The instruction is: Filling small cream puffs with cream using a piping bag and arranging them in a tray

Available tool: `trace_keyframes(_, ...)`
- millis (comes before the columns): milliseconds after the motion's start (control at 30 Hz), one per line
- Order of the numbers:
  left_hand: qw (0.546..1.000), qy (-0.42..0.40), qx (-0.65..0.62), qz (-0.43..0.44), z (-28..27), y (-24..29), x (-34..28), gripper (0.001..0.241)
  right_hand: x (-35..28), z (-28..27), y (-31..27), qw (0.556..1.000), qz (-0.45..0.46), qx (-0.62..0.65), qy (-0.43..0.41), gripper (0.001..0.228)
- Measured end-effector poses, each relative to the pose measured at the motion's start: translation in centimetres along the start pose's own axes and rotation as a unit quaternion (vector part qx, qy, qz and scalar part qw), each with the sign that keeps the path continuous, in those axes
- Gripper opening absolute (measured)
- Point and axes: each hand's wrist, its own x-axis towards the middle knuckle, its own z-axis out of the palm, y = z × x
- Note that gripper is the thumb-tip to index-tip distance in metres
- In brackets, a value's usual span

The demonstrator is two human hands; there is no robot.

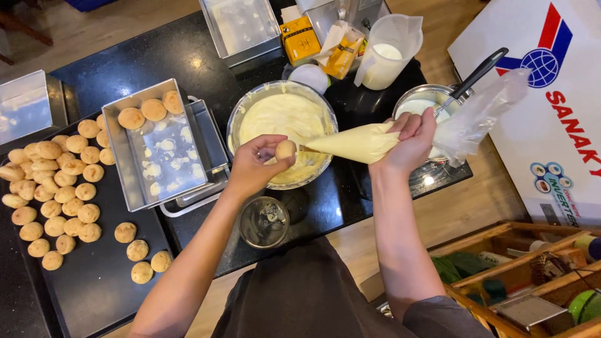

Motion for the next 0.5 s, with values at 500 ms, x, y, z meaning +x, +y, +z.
trace_keyframes(500, 0.815, -0.230, 0.511, 0.146, 3.3, 2.4, -1.1, 0.039, -1.0, -1.0, -2.3, 1.000, -0.019, -0.010, 0.022, 0.053)
